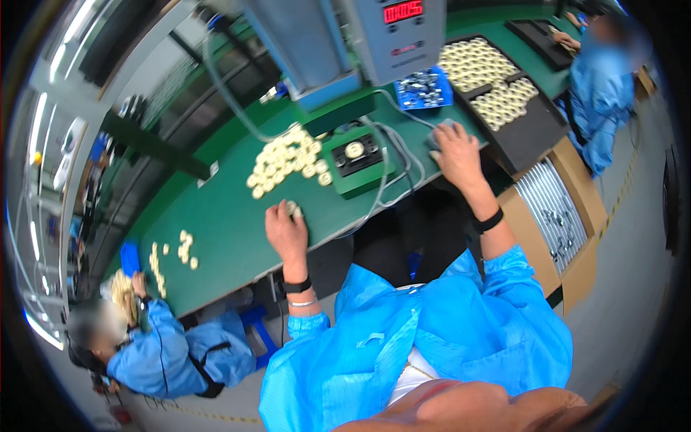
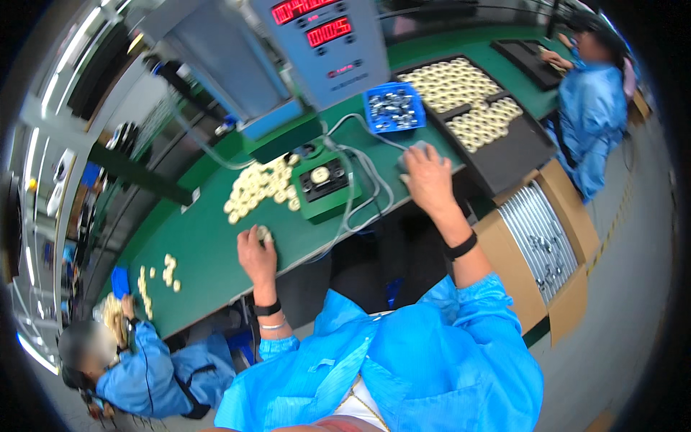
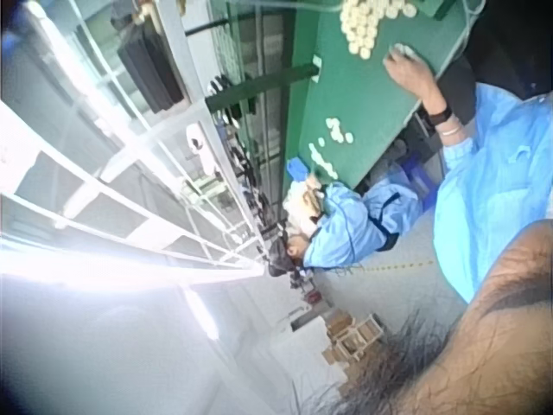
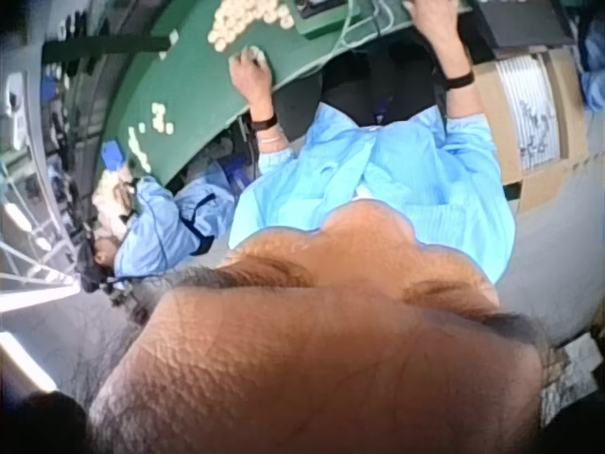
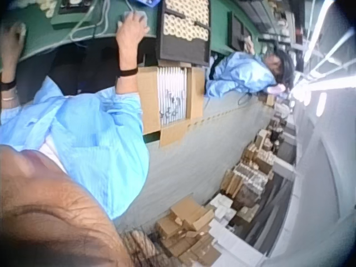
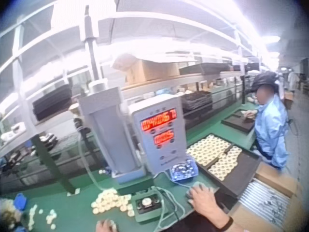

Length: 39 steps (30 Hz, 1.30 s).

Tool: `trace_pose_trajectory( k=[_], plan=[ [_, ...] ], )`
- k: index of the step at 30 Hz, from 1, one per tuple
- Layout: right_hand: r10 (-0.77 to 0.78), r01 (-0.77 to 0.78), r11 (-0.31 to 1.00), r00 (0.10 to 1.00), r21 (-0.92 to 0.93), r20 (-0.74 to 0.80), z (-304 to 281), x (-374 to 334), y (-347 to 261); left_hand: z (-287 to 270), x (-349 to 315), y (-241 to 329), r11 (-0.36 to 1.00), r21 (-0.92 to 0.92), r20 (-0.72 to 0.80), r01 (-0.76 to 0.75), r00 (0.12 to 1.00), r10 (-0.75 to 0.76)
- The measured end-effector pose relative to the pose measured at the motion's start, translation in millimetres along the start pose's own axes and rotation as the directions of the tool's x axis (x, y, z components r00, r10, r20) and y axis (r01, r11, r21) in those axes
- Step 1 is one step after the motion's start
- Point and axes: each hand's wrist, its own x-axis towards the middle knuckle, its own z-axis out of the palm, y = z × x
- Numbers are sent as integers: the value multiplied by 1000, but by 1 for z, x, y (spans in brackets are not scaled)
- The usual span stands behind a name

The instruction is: Press metal pins into small circular plastic components using a pneumatic press and organize them into trays and boxes.

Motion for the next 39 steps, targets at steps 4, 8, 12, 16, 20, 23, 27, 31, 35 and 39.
trace_pose_trajectory(
  k=[4,8,12,16,20,23,27,31,35,39],
  plan=[
    [-49,46,998,994,-30,-102,15,5,-11,-10,-10,-9,995,69,18,66,998,-68],
    [35,-15,986,992,166,-118,18,-15,-5,-5,-5,-10,995,89,59,44,997,-49],
    [102,-32,967,959,254,-264,13,-24,-5,-3,-9,-16,995,104,30,-7,1000,3],
    [114,26,889,954,457,-277,-12,-25,-15,-1,-6,-11,999,48,2,-6,1000,6],
    [58,61,763,985,644,-161,-20,-9,-28,0,-4,-7,998,48,-4,-34,999,34],
    [-73,121,722,992,681,-100,-27,18,-51,-5,-6,-4,999,40,-10,-23,1000,24],
    [-270,223,761,963,610,-16,-24,53,-85,-7,-6,-7,999,29,9,-15,1000,15],
    [-402,387,803,913,453,-69,-9,74,-111,-10,-8,-7,1000,12,10,-9,1000,9],
    [-159,-6,558,981,830,115,-25,84,-118,-9,-7,-7,1000,-24,15,-15,1000,15],
    [-175,-75,293,976,953,131,-9,91,-122,-9,-5,-6,999,5,13,-40,999,40]
  ],
)
